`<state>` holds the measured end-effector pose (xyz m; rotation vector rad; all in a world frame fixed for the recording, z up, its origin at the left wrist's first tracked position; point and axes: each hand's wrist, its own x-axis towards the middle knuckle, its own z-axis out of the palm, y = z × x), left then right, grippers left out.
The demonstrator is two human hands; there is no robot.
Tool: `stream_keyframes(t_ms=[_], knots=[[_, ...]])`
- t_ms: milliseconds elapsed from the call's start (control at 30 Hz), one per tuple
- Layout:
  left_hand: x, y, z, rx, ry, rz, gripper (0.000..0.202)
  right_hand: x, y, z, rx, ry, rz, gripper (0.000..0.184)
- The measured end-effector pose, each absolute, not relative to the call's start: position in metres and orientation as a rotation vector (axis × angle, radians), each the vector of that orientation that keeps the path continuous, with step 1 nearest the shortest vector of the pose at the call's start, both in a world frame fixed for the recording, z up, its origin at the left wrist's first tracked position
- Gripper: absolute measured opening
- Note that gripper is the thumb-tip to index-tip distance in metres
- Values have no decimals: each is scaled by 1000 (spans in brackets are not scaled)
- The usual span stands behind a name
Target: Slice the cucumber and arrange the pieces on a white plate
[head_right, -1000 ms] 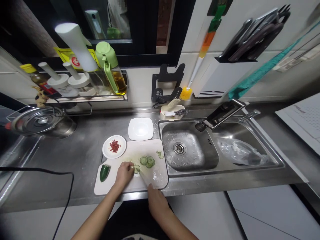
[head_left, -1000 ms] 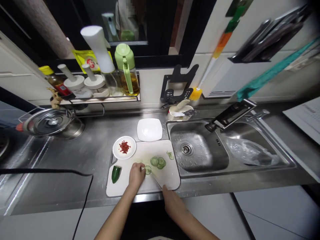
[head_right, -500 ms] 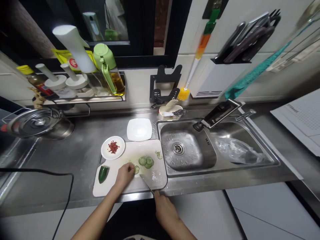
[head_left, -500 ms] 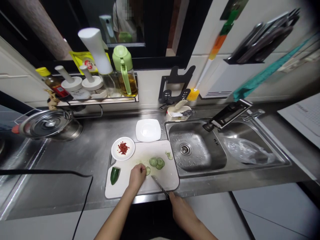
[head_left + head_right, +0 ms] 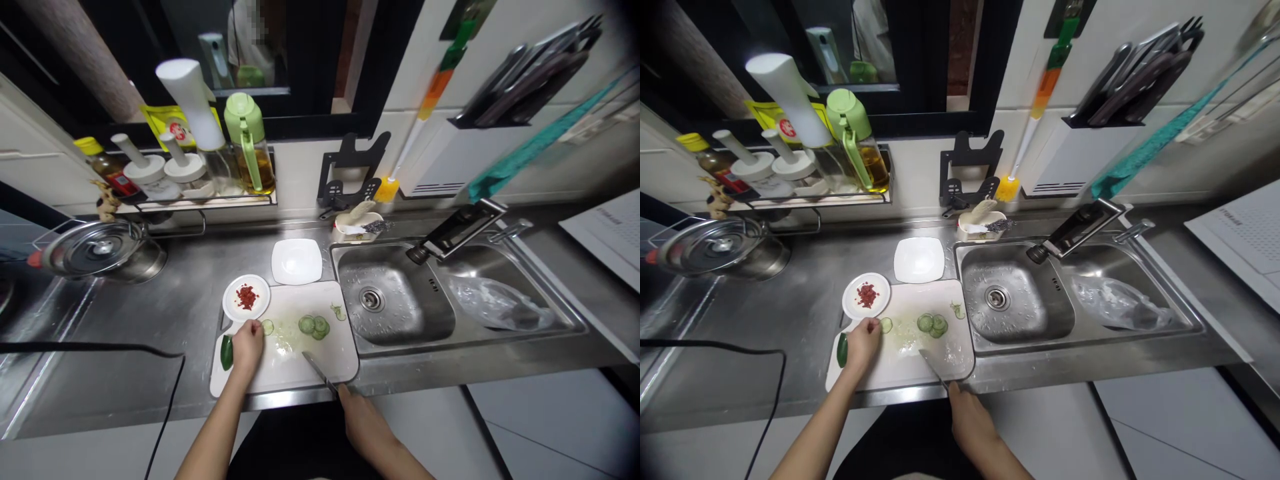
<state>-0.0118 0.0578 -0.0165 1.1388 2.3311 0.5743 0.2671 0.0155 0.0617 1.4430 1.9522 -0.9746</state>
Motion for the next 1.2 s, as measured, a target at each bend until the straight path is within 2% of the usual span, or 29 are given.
stream_keyframes(t_ms=[267, 400, 533, 833, 1200], knots=[[13, 58, -14, 1425, 2281, 671, 25, 269, 14, 61, 1451, 1964, -961, 61], [47, 71, -9, 1421, 2062, 585, 16, 269, 14, 60, 1454, 1948, -977, 62], [70, 83, -14, 1315, 2087, 467, 12, 268, 15, 61, 1463, 1938, -983, 62], [77, 89, -19, 1234, 2093, 507, 2, 267, 15, 62, 1475, 1910, -976, 61], [79, 92, -12, 1114, 2053, 653, 13, 269, 16, 60, 1463, 1918, -989, 60]])
